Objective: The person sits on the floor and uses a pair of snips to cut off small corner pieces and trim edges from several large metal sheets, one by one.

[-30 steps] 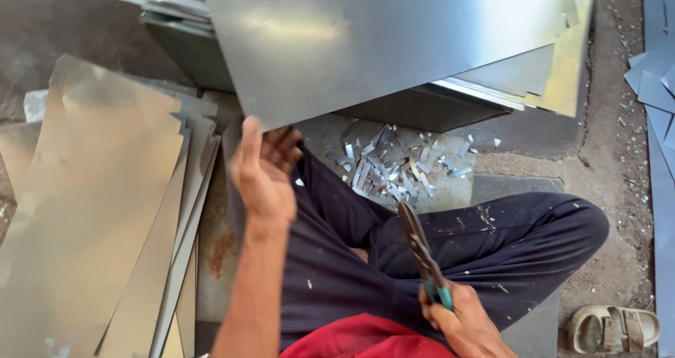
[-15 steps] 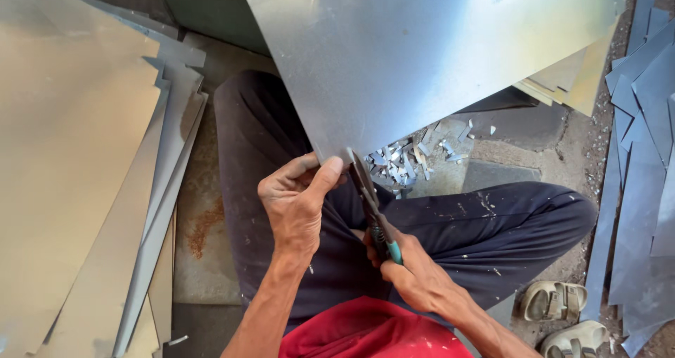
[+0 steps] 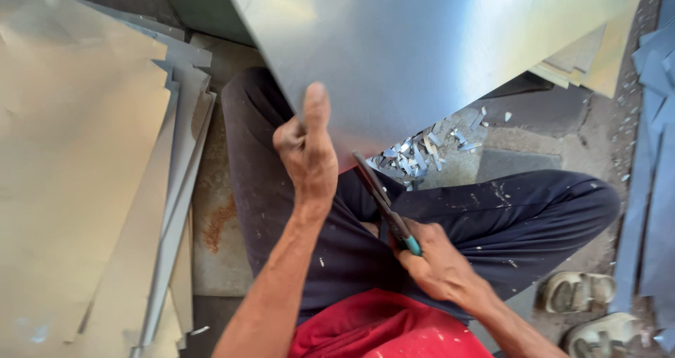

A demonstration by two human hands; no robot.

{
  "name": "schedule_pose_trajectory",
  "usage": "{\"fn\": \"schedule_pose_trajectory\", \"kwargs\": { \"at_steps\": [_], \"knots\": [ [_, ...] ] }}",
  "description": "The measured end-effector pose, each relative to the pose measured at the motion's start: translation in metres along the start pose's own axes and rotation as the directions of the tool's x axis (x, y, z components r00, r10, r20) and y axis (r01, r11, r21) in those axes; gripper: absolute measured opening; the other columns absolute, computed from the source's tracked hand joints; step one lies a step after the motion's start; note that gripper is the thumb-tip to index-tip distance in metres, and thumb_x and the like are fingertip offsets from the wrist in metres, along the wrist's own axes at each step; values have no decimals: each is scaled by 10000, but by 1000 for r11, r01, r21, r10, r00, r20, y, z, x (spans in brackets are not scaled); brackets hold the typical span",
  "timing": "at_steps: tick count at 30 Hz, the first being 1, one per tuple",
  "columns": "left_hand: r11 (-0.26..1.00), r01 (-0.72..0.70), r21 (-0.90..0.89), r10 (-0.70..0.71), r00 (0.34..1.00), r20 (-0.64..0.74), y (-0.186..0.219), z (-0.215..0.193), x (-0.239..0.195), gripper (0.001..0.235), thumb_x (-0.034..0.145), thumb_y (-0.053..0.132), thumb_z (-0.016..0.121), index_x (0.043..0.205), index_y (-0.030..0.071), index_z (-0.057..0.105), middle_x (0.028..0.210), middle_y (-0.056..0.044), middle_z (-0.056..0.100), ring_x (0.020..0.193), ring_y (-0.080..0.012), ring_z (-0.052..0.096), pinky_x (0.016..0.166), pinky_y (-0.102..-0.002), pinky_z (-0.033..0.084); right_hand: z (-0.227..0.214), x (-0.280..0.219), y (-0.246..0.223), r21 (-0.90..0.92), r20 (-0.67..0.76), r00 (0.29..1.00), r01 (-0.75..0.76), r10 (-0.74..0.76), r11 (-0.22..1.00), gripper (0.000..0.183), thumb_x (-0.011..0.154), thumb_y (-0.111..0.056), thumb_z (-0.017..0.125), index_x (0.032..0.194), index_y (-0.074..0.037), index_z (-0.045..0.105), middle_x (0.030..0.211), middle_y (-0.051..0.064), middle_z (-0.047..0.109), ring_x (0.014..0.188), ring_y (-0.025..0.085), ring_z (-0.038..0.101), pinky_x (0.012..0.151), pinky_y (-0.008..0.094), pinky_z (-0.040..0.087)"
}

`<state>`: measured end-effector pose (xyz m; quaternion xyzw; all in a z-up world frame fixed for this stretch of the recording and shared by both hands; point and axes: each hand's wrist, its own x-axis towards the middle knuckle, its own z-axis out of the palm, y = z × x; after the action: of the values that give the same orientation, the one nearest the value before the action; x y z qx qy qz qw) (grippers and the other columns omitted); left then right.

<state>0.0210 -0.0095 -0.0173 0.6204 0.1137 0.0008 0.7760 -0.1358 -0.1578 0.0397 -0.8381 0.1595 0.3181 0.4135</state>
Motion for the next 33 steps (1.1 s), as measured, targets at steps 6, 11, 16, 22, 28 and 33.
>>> {"fn": "schedule_pose_trajectory", "kwargs": {
  "at_steps": [6,11,16,22,28,33],
  "knots": [
    [984,156,-91,-153,987,38,-23,41,-59,595,1055,378,627,586,140,348,578,125,312,538,-8,218,508,-279,152,-17,-35,40,473,146,977,-209,159,856,398,651,-148,559,1032,-39,600,913,108,606,818,218,577,724,369,523],
    [943,334,10,-317,886,338,-43,78,-81,229,956,260,751,935,37,800,703,124,505,620,8,379,515,-224,261,-17,-54,56,706,11,992,-97,127,701,586,638,-149,509,1210,-32,551,1087,104,624,961,227,646,846,347,562],
    [959,282,-14,-265,916,300,-47,87,-87,242,952,188,777,1024,-42,764,869,61,676,710,1,526,587,-178,382,-11,-42,52,770,-63,983,-62,172,634,697,616,-93,497,1311,-48,477,1150,102,602,1068,226,616,887,356,566],
    [958,285,-6,-270,914,303,-45,89,-87,227,959,178,762,1038,-34,775,848,6,698,667,-31,560,543,-201,414,-7,-39,51,745,-90,963,-105,255,659,509,653,-69,492,1158,-53,555,937,86,607,735,222,548,637,359,484],
    [940,332,-73,-280,878,389,-27,92,-81,213,976,192,707,1016,-15,738,862,-65,747,683,-126,709,625,-268,603,9,-20,54,497,-353,901,-48,252,867,124,736,-105,581,797,3,584,610,139,571,576,278,563,567,395,456],
    [967,178,-180,-155,978,137,-28,76,-67,215,995,162,752,929,-39,718,816,-76,709,618,-138,622,553,-276,504,-31,-32,61,-7,-533,841,-112,91,994,226,723,-116,559,910,12,552,728,255,623,710,466,602,642,512,459]
  ]
}}
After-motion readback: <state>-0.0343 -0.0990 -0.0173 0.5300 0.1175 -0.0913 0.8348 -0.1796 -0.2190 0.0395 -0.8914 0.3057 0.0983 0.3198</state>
